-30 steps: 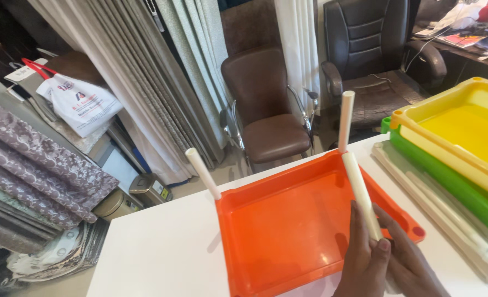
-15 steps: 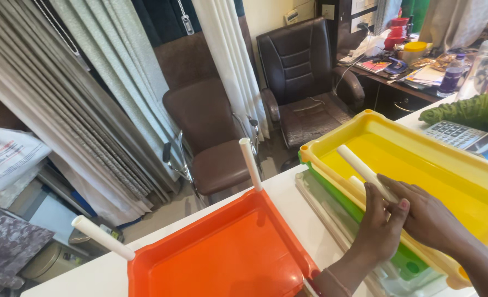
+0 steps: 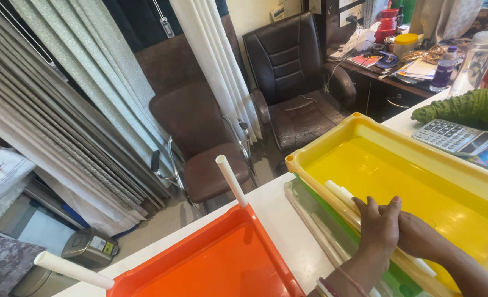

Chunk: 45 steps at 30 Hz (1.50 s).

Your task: The person assembles a three-tier plastic storage rack by inserting white cylindrical legs into the corners of yellow, orange, and green trays. They repeatedly insert, remove, and reinsert the legs to secure the structure on a white table.

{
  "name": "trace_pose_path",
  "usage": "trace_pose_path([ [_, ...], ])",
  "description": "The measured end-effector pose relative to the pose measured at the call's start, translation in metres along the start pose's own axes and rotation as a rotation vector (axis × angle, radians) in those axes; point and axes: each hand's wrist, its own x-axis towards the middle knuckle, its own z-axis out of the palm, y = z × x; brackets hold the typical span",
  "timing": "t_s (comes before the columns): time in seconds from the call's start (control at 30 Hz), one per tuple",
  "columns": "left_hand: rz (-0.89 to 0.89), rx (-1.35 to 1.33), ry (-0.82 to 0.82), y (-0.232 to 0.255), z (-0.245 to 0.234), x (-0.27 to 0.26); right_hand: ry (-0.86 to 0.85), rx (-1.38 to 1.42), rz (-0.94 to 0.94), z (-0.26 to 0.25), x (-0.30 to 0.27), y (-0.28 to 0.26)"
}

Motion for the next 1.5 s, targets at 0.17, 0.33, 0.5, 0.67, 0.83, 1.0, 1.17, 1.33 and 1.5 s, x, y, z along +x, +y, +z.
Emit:
trace_pose_path([
  [0.17, -0.063, -0.124, -0.021, 0.005, -0.009, -0.002, -0.045, -0.071, 0.110, -0.003, -0.006, -0.012],
  [0.33, 0.056, -0.165, -0.063, -0.002, -0.034, -0.023, -0.008, -0.122, 0.111, -0.021, -0.033, -0.073],
  [0.5, 0.337, -0.056, -0.009, -0.028, -0.093, -0.063, 0.254, -0.074, -0.287, -0.012, -0.061, -0.167],
  [0.67, 0.323, -0.095, 0.108, -0.068, -0.193, -0.113, 0.087, 0.121, -0.227, 0.063, -0.079, -0.267],
  [0.83, 0.122, 0.132, 0.240, -0.117, -0.331, -0.194, -0.150, 0.288, -0.305, 0.189, -0.104, -0.361],
  [1.0, 0.079, 0.333, 0.393, -0.144, -0.434, -0.285, -0.368, 0.325, -0.435, 0.295, -0.139, -0.444],
  [1.17, 0.148, 0.455, 0.571, -0.132, -0.492, -0.345, -0.416, 0.296, -0.719, 0.353, -0.162, -0.517],
  [1.33, 0.173, 0.543, 0.650, -0.101, -0.537, -0.345, -0.369, 0.260, -0.688, 0.355, -0.149, -0.571],
  [1.5, 0.162, 0.481, 0.633, -0.088, -0.578, -0.307, -0.247, 0.142, -0.771, 0.355, -0.113, -0.604],
])
